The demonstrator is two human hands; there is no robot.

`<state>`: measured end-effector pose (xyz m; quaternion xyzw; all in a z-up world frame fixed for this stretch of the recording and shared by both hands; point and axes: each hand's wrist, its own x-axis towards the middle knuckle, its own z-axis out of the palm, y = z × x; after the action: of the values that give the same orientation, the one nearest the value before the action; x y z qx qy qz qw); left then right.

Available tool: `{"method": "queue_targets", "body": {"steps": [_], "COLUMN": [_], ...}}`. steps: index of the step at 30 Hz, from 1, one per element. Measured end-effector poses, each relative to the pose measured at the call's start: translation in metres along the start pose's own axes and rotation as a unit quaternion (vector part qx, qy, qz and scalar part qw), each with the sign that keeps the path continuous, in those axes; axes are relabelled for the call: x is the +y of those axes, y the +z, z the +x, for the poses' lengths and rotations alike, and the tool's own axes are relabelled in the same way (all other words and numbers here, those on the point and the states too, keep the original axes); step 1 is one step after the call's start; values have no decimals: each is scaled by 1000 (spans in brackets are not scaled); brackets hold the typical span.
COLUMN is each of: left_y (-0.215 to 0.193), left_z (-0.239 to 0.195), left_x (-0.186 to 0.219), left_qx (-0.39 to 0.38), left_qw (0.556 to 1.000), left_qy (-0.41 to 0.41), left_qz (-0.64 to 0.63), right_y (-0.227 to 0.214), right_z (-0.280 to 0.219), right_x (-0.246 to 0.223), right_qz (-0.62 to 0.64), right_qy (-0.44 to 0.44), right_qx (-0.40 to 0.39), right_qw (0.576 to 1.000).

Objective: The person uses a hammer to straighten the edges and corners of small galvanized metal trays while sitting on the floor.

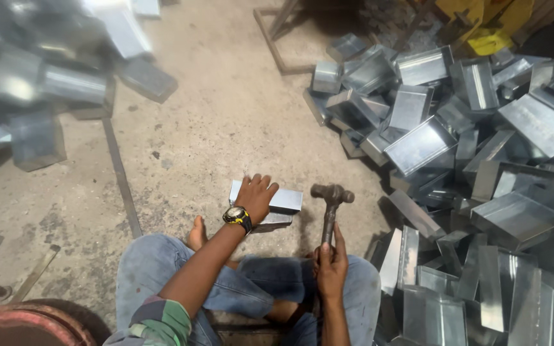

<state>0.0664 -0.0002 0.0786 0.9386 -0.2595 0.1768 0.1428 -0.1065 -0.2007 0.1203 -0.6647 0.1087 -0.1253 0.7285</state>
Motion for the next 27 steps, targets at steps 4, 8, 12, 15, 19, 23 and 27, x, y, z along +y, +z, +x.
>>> {"method": "queue_targets", "body": {"steps": [4, 8, 12, 15, 19, 23, 27], "left_y": [-38, -50, -50, -52, -30, 12, 86], "left_z": [5, 7, 7, 9, -22, -68, -88], "left_x": [16, 19, 24, 17, 8, -49, -67], "left_qx": [-70, -56, -63, -104, 44, 110, 28], "left_qw": [996, 996, 996, 990, 985, 907, 920], "left_qy": [-45, -54, -54, -91, -165, -392, -320], "left_qz": [-39, -38, -27, -28, 4, -109, -227], "right_y": [-2, 4, 4, 5, -9, 8, 25], "right_z": [-12, -12, 4, 10, -22, -40, -42], "right_x": [-14, -3, 15, 14, -23, -59, -49], "right_qz": [61, 85, -93, -89, 44, 72, 36], "right_qy": [-95, -100, -37, -32, -88, -135, -238], "right_qx": [-25, -6, -42, -36, -24, 41, 42], "right_qw": [993, 991, 994, 995, 995, 987, 970]}}
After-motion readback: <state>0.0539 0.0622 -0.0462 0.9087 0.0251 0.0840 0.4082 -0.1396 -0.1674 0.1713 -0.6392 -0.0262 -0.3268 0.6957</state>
